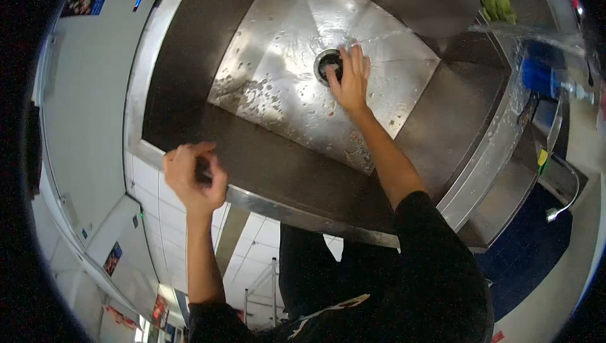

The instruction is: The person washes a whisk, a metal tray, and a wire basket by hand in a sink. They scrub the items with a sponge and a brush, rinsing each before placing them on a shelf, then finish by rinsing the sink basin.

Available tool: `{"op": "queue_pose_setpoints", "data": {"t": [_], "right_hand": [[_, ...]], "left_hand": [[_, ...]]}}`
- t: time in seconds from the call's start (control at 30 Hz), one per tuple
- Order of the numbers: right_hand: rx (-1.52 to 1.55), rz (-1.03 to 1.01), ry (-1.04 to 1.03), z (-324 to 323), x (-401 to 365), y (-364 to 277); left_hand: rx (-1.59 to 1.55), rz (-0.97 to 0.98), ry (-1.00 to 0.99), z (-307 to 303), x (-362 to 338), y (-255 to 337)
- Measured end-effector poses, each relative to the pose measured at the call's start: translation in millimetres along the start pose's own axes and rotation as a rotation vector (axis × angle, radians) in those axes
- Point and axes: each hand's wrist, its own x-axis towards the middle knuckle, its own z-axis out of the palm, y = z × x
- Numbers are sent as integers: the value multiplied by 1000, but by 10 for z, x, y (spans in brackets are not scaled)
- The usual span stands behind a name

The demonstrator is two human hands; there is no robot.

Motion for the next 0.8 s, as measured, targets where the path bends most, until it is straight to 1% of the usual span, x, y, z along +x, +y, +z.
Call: {"op": "queue_pose_setpoints", "data": {"t": [0.03,0.07,0.13,0.17,0.23,0.33,0.37,0.4,0.47,0.5,0.53,0.57,0.6,0.63,0.67,0.73,0.77,0.8], "right_hand": [[-52,-34,66,-77,-79,-188],[-40,-40,62,-14,-163,-200],[23,3,-124,105,-223,-150],[31,-6,-124,135,-156,-105],[-120,-96,-133,170,-75,-76],[-159,-80,-158,97,-5,-177],[-212,-39,-111,0,16,-297],[-203,-41,-114,86,-12,-384],[210,-101,-208,354,-90,-634],[65,-368,-324,353,-21,-1061],[238,-332,-535,863,-54,-1280],[108,-610,-492,805,-41,-1599],[123,-684,-475,1035,35,-1910],[142,-754,-458,1230,109,-2076],[145,-742,-460,1332,113,-1971],[103,-893,-464,1423,70,-1764],[166,-852,-520,1256,57,-1599],[132,-757,-564,1172,40,-1373]], "left_hand": [[-6,-10,-11,-2,-2,-17],[5,-18,-9,-16,-11,-28],[-22,-15,-17,-8,-10,-37],[-11,-30,-19,-15,-3,-28],[-16,-17,-7,-16,16,-39],[-23,-8,2,-2,-4,-53],[-23,2,4,-10,-5,-71],[-14,-2,3,-18,-7,-86],[-36,-6,-5,0,-27,-83],[-45,-6,-14,3,-31,-72],[-24,0,-19,-6,-15,-66],[-1,6,-25,-8,-3,-60],[-9,15,-32,6,4,-49],[-4,1,-42,7,2,-48],[4,-17,-53,6,-7,-52],[4,-12,-76,-3,-18,-75],[8,0,-62,0,-7,-84],[9,5,-43,10,-7,-79]]}}
